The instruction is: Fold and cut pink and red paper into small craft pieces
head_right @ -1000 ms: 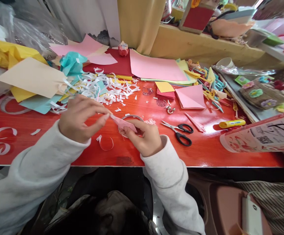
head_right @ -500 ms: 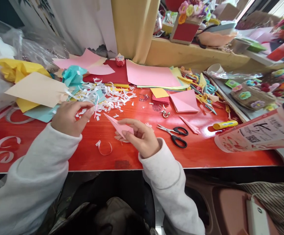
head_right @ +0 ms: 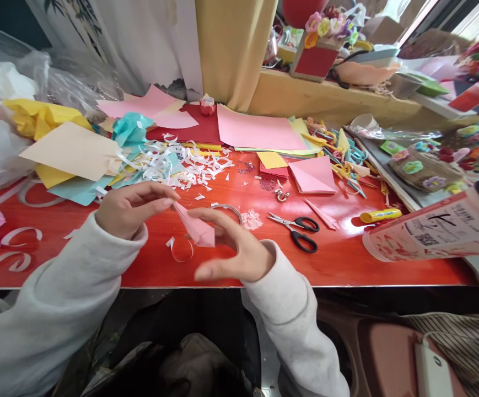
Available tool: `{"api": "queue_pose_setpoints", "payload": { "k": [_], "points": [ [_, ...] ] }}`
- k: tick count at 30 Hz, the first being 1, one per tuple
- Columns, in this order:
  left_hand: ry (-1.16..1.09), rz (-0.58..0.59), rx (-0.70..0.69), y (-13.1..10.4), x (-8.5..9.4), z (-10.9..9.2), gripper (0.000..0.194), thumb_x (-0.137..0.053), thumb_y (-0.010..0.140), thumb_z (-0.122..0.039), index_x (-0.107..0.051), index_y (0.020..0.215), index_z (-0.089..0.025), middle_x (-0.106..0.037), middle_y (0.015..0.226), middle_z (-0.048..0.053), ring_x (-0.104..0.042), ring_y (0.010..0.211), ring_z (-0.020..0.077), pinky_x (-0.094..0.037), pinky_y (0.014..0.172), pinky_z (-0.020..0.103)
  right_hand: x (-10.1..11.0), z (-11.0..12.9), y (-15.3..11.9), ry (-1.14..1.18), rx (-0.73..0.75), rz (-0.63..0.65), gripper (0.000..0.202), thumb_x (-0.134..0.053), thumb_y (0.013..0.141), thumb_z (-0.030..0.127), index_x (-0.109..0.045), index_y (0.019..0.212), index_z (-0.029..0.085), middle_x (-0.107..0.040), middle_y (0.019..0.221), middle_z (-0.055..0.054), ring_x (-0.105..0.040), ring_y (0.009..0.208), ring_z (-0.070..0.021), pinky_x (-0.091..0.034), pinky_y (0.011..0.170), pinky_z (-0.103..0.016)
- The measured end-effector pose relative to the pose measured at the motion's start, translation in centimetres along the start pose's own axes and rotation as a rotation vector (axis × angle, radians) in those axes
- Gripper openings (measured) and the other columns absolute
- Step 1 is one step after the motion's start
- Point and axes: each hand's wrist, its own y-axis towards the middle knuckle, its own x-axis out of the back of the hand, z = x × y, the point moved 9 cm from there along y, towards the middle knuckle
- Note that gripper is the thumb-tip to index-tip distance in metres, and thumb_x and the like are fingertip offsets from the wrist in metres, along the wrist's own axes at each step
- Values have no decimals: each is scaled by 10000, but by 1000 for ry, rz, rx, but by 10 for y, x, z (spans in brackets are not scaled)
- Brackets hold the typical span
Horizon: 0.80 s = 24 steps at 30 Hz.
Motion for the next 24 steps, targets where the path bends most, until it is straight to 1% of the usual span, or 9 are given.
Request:
{"api": "queue_pose_setpoints", "payload": {
  "k": [2, 4, 7, 10, 14, 18, 20, 22, 24],
  "points": [
    [42, 64, -33, -1, -6, -2, 102, -593, 700, -239, -627, 760, -164, -656, 769, 15, -601, 708, 114, -490, 716, 238, 11, -4, 2, 36, -44, -131, 510, -646, 726, 322, -440, 1185, 235, -552, 1169, -93, -609, 952, -174, -516, 813, -350],
    [113, 118, -84, -2, -11, -4, 110, -577, 706, -243, -629, 772, -171, -655, 771, 20, -591, 702, 118, -484, 724, 252, 17, -10, 2, 67, -110, -212, 439, -579, 783, 292, -434, 1191, 222, -626, 1045, -80, -638, 882, -160, -526, 787, -347],
    [183, 148, -153, -4, -17, -6, 124, -557, 724, -245, -631, 801, -183, -649, 821, 29, -584, 731, 123, -475, 755, 268, 15, -22, 3, 124, -214, -173, 386, -575, 779, 275, -492, 1148, 200, -680, 902, -51, -664, 829, -165, -518, 829, -380],
    [170, 142, -169, -4, -19, -7, 162, -550, 730, -232, -612, 871, -184, -637, 822, 28, -582, 750, 123, -479, 760, 270, 13, -30, 3, 182, -257, -149, 317, -609, 748, 257, -557, 1054, 198, -693, 890, -39, -676, 814, -172, -521, 839, -388],
    [160, 129, -150, -3, -21, -7, 222, -565, 720, -233, -580, 933, -170, -617, 757, 19, -581, 725, 126, -490, 741, 275, 16, -33, 4, 186, -252, -179, 294, -635, 724, 287, -575, 989, 175, -698, 843, -44, -679, 798, -179, -535, 814, -379],
    [128, -50, -68, 0, -6, -6, 178, -596, 703, -244, -573, 864, -170, -626, 847, 35, -583, 769, 130, -481, 767, 271, 26, -28, 6, 105, -195, -303, 351, -641, 717, 296, -546, 1033, 176, -664, 905, -46, -657, 832, -143, -546, 773, -301],
    [102, -115, -19, 0, 0, -3, 167, -612, 693, -249, -568, 837, -177, -622, 852, 28, -578, 771, 127, -474, 773, 264, 27, -23, 4, 86, -168, -337, 338, -639, 718, 274, -536, 1025, 178, -642, 869, -27, -656, 756, -120, -557, 711, -270],
    [75, -107, -3, 1, -1, -1, 162, -631, 680, -255, -575, 816, -187, -622, 838, 20, -575, 779, 134, -465, 786, 271, 26, -17, -3, 65, -145, -351, 285, -621, 733, 259, -539, 991, 172, -623, 801, -8, -646, 648, -99, -564, 647, -253],
    [-32, -31, 38, 4, -6, 3, 135, -632, 681, -254, -601, 797, -193, -632, 821, 22, -577, 789, 145, -467, 760, 275, 30, -5, -20, 3, -105, -404, 250, -601, 752, 248, -547, 983, 170, -610, 754, -1, -631, 600, -91, -561, 594, -238]
  ]
}}
